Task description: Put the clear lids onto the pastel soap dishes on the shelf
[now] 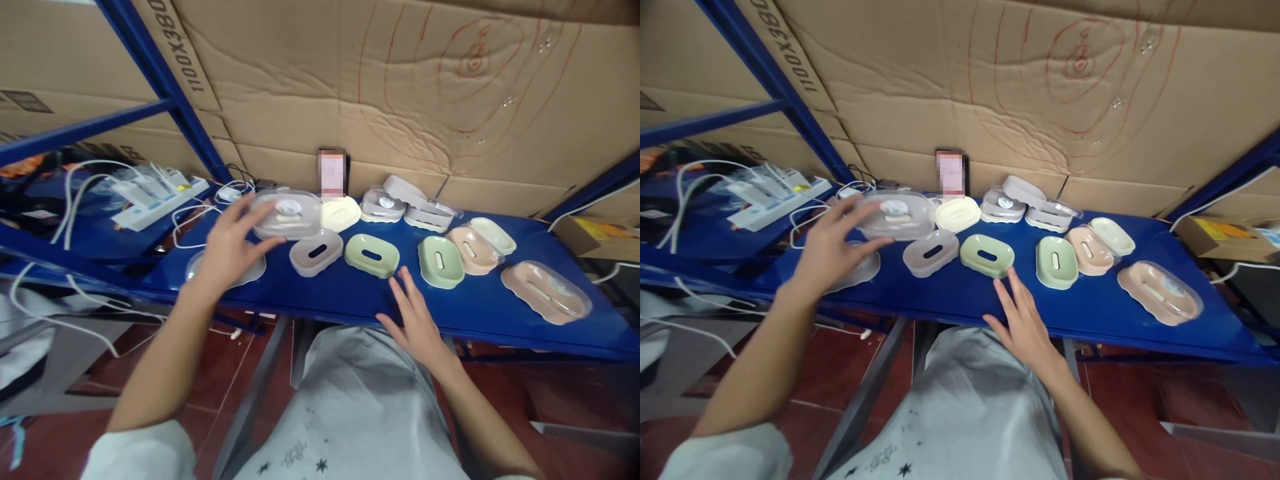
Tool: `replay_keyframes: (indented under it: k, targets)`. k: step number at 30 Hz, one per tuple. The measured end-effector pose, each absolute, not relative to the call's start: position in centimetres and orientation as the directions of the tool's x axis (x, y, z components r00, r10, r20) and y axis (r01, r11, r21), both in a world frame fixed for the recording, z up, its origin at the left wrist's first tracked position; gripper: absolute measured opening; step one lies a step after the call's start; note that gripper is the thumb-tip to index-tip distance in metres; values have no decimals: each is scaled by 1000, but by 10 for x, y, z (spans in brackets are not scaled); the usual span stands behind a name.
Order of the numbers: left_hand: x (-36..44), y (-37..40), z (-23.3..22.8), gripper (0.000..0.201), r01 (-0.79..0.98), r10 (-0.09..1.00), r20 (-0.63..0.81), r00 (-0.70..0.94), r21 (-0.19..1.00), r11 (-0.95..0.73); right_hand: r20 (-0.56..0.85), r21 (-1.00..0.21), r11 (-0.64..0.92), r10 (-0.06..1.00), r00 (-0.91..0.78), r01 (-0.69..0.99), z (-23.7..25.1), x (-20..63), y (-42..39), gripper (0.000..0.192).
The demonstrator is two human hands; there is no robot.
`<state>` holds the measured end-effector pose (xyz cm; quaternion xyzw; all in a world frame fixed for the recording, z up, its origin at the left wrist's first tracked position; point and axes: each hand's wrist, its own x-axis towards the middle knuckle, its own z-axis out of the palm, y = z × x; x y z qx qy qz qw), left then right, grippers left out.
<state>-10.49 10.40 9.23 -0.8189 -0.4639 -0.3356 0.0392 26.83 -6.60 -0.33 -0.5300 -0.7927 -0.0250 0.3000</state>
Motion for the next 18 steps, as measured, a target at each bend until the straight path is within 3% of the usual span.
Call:
replay_keyframes:
  k: [8,15,18]
  targets:
    - [-154,160,102,77,873,888,257,381,216,-438,466,-230,446,831,-304,865,-3,264,-65,82]
    - [-155,175,98,88,866,929,-67,363,393,-310,448,-222,448,836,-317,866,-2,263,-63,76]
    - [-154,169,102,88,853,920,-12,392,380,-358,453,-220,457,830,-325,862,-2,263,-63,74]
